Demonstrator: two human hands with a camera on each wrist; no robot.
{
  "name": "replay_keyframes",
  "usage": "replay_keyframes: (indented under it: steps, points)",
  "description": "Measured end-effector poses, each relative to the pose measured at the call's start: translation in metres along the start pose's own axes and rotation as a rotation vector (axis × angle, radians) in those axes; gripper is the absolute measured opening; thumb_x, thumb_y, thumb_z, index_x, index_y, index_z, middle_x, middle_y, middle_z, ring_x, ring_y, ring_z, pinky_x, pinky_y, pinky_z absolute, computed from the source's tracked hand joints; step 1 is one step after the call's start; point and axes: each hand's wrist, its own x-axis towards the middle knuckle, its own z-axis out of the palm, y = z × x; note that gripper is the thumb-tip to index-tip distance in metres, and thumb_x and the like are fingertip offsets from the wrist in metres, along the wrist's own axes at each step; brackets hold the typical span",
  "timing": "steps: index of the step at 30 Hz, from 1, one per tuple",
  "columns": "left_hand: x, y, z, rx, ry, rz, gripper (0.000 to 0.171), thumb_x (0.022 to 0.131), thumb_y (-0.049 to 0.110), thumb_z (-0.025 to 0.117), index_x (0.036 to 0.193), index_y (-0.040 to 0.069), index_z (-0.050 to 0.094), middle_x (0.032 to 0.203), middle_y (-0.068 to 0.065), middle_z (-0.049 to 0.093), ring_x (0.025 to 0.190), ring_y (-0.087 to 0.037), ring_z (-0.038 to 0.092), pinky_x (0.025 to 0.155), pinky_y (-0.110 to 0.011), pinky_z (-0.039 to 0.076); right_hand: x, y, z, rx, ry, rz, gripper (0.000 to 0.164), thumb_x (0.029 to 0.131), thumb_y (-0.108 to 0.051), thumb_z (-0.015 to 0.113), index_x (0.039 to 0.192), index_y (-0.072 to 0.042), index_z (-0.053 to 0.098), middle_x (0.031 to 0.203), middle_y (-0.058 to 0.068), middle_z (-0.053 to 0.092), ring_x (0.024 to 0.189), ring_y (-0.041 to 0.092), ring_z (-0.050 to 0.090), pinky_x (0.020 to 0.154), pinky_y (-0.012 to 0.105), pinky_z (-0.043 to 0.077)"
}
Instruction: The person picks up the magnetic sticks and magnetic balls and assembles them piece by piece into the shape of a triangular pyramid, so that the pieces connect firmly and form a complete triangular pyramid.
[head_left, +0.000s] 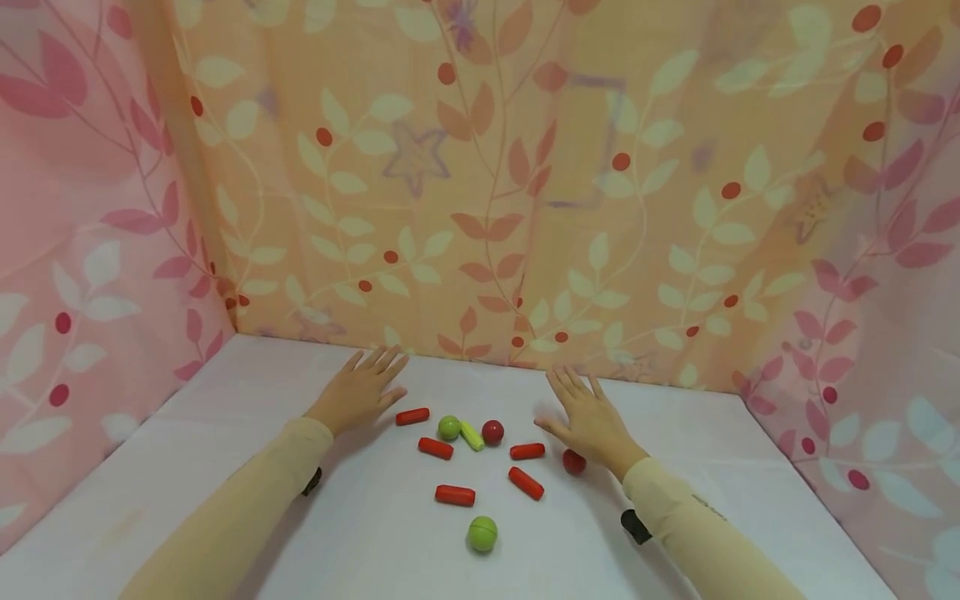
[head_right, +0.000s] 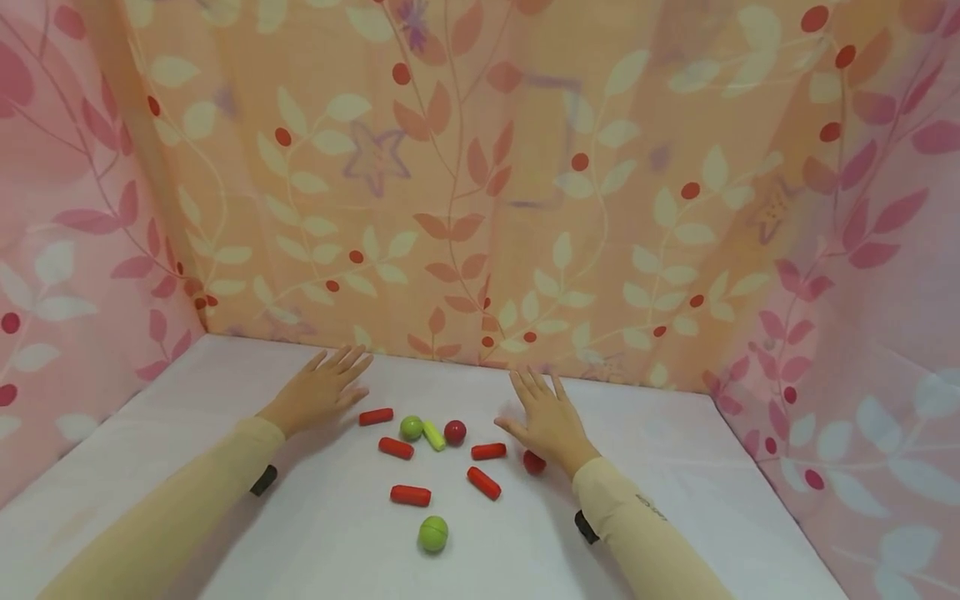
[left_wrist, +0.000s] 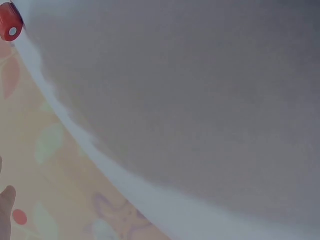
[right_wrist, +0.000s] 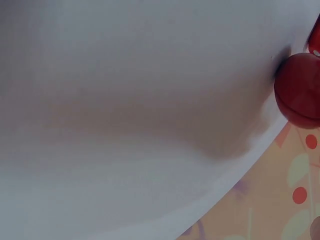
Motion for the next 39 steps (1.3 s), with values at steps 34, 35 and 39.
replay_keyframes:
  steps: [34,35,39]
  points:
    - [0.002,0.025,0.0,-0.032,0.002,0.095,0.058,0.101,0.037,0.051,0.15,0.007,0.042,0.159,-0.014,0.036,0.149,-0.035,0.032,0.119,-0.055,0.028,-0.014,-0.027,-0.007,0.039,-0.041,-0.082,0.081,0.095,-0.056,0.054,0.156,-0.009,0.03,0.163,0.009,0.028,0.153,0.028,0.022,0.123,0.056,0.019]
    - [0.002,0.026,0.0,-0.036,0.001,0.096,0.058,0.101,0.037,0.051,0.15,0.007,0.042,0.16,-0.014,0.036,0.149,-0.035,0.032,0.119,-0.055,0.027,-0.014,-0.028,-0.008,0.035,-0.041,-0.087,0.081,0.095,-0.056,0.054,0.156,-0.009,0.03,0.163,0.009,0.029,0.153,0.027,0.022,0.123,0.055,0.019]
    - [0.002,0.028,-0.002,-0.063,-0.013,0.104,0.06,0.101,0.04,0.05,0.152,0.009,0.039,0.161,-0.014,0.034,0.15,-0.035,0.029,0.12,-0.055,0.026,-0.016,-0.033,-0.009,0.039,-0.032,-0.117,0.081,0.094,-0.054,0.056,0.156,-0.008,0.031,0.163,0.009,0.03,0.153,0.028,0.024,0.122,0.056,0.02]
